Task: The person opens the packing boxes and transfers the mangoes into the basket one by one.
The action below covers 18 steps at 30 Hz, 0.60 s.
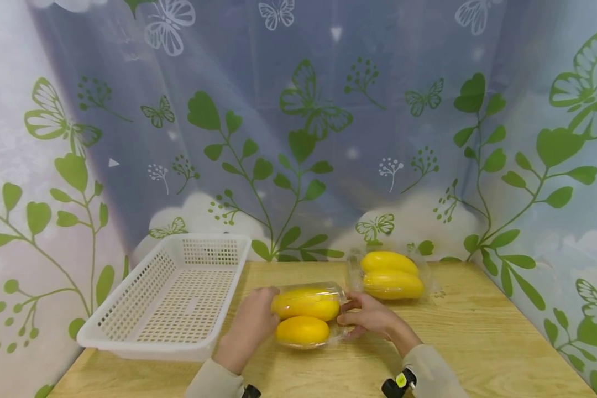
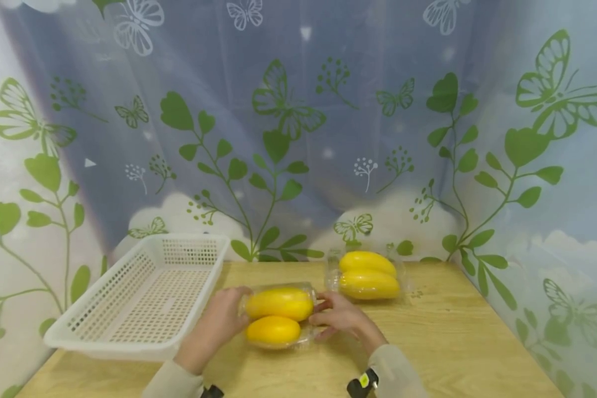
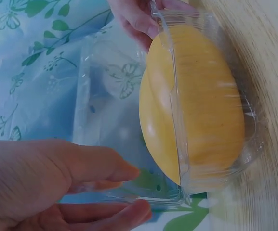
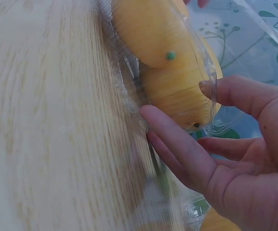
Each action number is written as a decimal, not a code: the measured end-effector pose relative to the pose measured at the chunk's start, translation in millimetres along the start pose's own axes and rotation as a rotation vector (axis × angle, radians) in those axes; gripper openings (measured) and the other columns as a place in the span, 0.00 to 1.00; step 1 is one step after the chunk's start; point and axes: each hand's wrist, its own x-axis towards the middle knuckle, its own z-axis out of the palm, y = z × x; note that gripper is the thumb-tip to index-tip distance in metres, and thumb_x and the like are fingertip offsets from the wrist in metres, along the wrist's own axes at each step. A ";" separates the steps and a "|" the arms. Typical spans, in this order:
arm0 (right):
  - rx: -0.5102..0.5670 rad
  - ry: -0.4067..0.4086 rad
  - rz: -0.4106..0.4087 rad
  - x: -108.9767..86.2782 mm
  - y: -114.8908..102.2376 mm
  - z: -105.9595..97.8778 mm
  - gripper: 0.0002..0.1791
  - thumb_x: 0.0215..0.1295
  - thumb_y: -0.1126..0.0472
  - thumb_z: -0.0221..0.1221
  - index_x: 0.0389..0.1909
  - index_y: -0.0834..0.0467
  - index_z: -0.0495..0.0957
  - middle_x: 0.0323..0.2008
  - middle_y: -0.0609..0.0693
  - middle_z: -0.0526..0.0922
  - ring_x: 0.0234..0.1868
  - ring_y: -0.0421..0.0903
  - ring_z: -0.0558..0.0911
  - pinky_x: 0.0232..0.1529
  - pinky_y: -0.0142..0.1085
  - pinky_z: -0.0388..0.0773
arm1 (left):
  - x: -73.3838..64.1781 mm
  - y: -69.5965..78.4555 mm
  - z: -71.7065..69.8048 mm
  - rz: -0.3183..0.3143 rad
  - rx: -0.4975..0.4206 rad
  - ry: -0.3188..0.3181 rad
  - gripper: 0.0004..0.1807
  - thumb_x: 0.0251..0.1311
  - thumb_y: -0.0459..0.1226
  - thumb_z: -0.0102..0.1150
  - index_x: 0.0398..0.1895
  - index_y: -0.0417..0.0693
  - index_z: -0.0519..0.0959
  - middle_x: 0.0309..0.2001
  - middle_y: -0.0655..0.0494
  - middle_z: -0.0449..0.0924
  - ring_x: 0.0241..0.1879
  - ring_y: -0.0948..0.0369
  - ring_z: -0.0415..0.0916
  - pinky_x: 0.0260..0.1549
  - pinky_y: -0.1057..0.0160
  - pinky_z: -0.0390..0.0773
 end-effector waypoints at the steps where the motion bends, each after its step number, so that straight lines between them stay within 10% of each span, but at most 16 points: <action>1: -0.001 -0.001 0.000 -0.1 -0.5 0.1 0.48 0.68 0.65 0.65 0.78 0.76 0.46 0.68 0.78 0.66 0.53 0.57 0.86 0.41 0.46 0.90 | 0.2 -0.5 0.1 -0.003 -0.006 0.010 0.25 0.47 0.19 0.66 0.54 0.31 0.82 0.49 0.35 0.86 0.48 0.42 0.85 0.46 0.48 0.87; 13: -0.008 0.001 0.014 0.9 -2.5 1.6 0.44 0.68 0.65 0.65 0.77 0.72 0.52 0.66 0.74 0.70 0.51 0.52 0.86 0.41 0.46 0.90 | 1.8 -2.2 -0.8 -0.054 -0.113 0.058 0.53 0.53 0.18 0.63 0.82 0.41 0.51 0.72 0.22 0.61 0.56 0.34 0.78 0.39 0.50 0.86; 18: -0.009 -0.004 0.015 0.6 -2.6 0.8 0.44 0.69 0.65 0.65 0.77 0.72 0.52 0.66 0.75 0.69 0.51 0.53 0.86 0.41 0.46 0.90 | 1.5 -1.7 -1.2 -0.071 -0.123 0.073 0.54 0.53 0.18 0.64 0.83 0.45 0.50 0.75 0.21 0.54 0.66 0.28 0.69 0.50 0.39 0.84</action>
